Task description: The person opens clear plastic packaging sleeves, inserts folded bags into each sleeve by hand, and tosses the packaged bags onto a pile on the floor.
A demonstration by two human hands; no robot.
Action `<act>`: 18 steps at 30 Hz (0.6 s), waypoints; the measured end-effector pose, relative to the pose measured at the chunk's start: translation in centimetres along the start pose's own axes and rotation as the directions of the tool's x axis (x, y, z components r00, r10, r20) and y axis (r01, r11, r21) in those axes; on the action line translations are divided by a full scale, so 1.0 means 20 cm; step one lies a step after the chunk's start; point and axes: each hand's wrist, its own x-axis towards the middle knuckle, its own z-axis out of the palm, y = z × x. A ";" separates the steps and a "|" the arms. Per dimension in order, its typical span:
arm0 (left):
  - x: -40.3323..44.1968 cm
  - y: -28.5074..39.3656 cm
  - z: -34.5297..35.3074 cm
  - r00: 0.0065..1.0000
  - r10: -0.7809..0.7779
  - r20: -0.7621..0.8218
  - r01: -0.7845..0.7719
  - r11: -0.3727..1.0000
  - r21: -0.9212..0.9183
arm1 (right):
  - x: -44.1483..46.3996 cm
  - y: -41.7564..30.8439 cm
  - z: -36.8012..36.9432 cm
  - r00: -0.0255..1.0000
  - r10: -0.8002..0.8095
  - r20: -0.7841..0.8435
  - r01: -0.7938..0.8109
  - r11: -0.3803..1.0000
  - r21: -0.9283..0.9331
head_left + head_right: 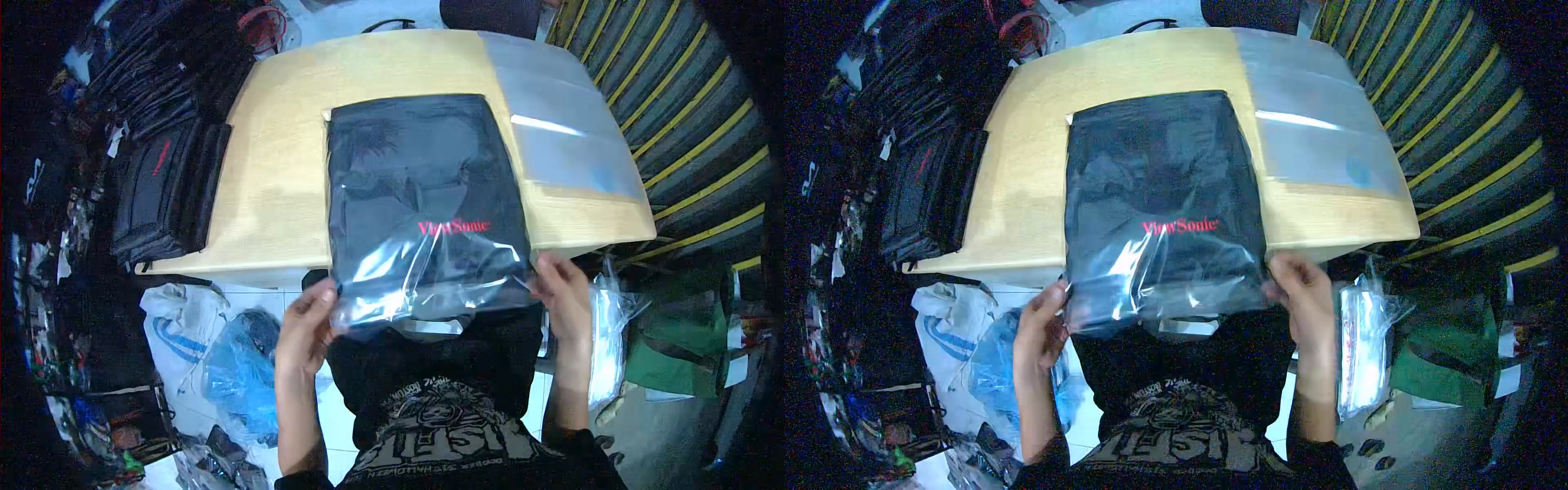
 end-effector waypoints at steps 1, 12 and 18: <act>0.01 -0.02 0.03 1.000 -0.003 0.009 0.003 0.999 0.034 | 0.00 0.02 -0.01 0.991 0.076 0.110 -0.085 0.993 0.081; 0.04 -0.08 0.04 0.990 0.041 0.136 -0.038 0.999 -0.020 | 0.02 0.07 0.01 0.965 0.092 0.246 -0.069 0.992 -0.102; 0.01 0.00 0.04 0.953 -0.144 0.268 0.161 0.986 -0.041 | 0.02 0.11 -0.05 0.944 0.128 0.305 -0.138 0.990 0.011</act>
